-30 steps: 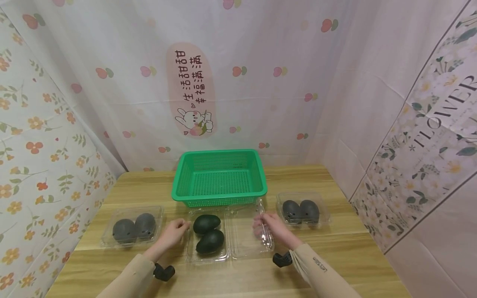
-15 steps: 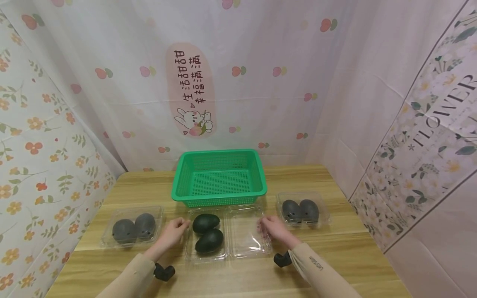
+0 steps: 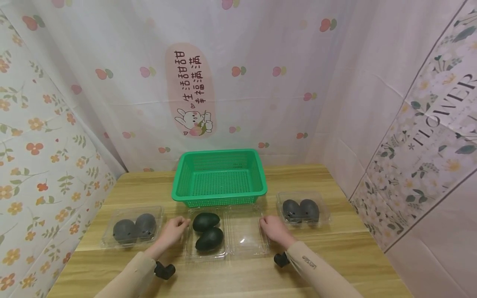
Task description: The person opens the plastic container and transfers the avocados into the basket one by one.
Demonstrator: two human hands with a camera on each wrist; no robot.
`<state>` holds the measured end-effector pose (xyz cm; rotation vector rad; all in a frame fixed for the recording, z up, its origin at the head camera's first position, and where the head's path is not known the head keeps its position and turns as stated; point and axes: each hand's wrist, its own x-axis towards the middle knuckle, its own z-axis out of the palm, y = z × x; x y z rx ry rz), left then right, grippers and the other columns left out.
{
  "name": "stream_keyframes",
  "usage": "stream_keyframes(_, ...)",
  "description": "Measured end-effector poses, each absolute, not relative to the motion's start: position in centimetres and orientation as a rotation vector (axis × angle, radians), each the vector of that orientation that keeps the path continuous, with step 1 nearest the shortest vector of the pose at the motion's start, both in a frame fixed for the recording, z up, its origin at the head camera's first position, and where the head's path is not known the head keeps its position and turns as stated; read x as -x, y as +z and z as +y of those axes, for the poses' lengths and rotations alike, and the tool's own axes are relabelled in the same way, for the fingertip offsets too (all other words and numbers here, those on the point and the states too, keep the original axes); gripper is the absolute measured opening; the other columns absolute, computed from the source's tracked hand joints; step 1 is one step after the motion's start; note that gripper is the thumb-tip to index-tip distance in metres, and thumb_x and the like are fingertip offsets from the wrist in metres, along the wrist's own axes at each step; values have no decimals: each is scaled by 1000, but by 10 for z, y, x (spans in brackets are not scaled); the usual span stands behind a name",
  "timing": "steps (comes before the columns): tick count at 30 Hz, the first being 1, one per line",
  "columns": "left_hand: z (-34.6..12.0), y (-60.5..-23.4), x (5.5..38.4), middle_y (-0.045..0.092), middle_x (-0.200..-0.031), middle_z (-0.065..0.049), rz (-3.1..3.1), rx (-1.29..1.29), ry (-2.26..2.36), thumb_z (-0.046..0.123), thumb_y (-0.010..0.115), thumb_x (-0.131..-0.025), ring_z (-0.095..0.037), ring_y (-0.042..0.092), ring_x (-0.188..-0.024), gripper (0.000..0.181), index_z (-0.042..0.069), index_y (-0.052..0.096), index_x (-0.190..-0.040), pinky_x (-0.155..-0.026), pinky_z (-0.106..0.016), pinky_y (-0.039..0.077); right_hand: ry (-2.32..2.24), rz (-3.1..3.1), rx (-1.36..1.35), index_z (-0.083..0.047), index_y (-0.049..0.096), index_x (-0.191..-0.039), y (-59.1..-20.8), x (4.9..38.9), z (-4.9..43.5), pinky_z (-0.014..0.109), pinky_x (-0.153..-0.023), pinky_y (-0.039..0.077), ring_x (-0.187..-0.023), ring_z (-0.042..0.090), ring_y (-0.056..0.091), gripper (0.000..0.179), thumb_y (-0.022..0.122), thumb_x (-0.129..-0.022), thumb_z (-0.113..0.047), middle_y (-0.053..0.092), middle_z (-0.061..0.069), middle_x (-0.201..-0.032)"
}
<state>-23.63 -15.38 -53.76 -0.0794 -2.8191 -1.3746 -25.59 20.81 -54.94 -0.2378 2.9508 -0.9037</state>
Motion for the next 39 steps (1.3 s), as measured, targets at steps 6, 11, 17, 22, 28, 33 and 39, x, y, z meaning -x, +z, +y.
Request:
stream_keyframes(6,-154,-538,237,44,-61,2,-2819,87,-1367,21,55,-99,-14,40,-52,27,7,57,-76,-50,-30,35,-644,2993,302,-14,49,-61,-548,257,205,37,-58,42,-51,17,42,43,42,-102,-21,44,1,-56)
stream_keyframes(11,-153,-538,236,44,-61,2,-2824,77,-1346,21,56,-98,-14,41,-53,26,9,56,-75,-50,-30,35,-424,3041,396,-14,51,-61,-546,255,203,43,-61,49,-55,19,50,41,42,-101,-21,51,3,-60)
stream_keyframes(17,-154,-538,237,45,-61,2,-2812,75,-1369,20,57,-98,-14,42,-54,26,8,57,-75,-50,-29,36,-125,3113,700,-12,47,-65,-546,252,202,41,-45,45,-50,22,50,34,49,-99,-11,47,4,-58)
stream_keyframes(22,-153,-539,238,46,-61,2,-2815,76,-1379,19,57,-98,-14,42,-53,25,9,58,-75,-50,-30,36,64,3127,808,-9,49,-68,-546,248,201,39,-40,44,-49,23,49,27,53,-94,-4,44,5,-58)
stream_keyframes(28,-154,-539,238,44,-59,2,-2812,91,-1364,20,56,-98,-14,41,-52,25,9,58,-75,-49,-30,35,-36,3101,608,-12,47,-65,-546,249,196,41,-41,47,-49,22,49,29,52,-93,-4,45,3,-57)
stream_keyframes(33,-153,-538,238,44,-59,2,-2813,93,-1353,20,57,-98,-13,41,-52,26,9,58,-75,-49,-29,35,29,3077,590,-13,48,-65,-547,250,194,43,-42,49,-50,24,52,29,53,-92,-4,47,4,-58)
stream_keyframes(39,-153,-538,238,44,-60,2,-2816,82,-1352,19,56,-98,-14,41,-53,25,10,56,-74,-50,-29,35,254,3086,674,-12,46,-63,-550,250,192,42,-42,50,-49,24,53,29,59,-88,-4,47,5,-56)
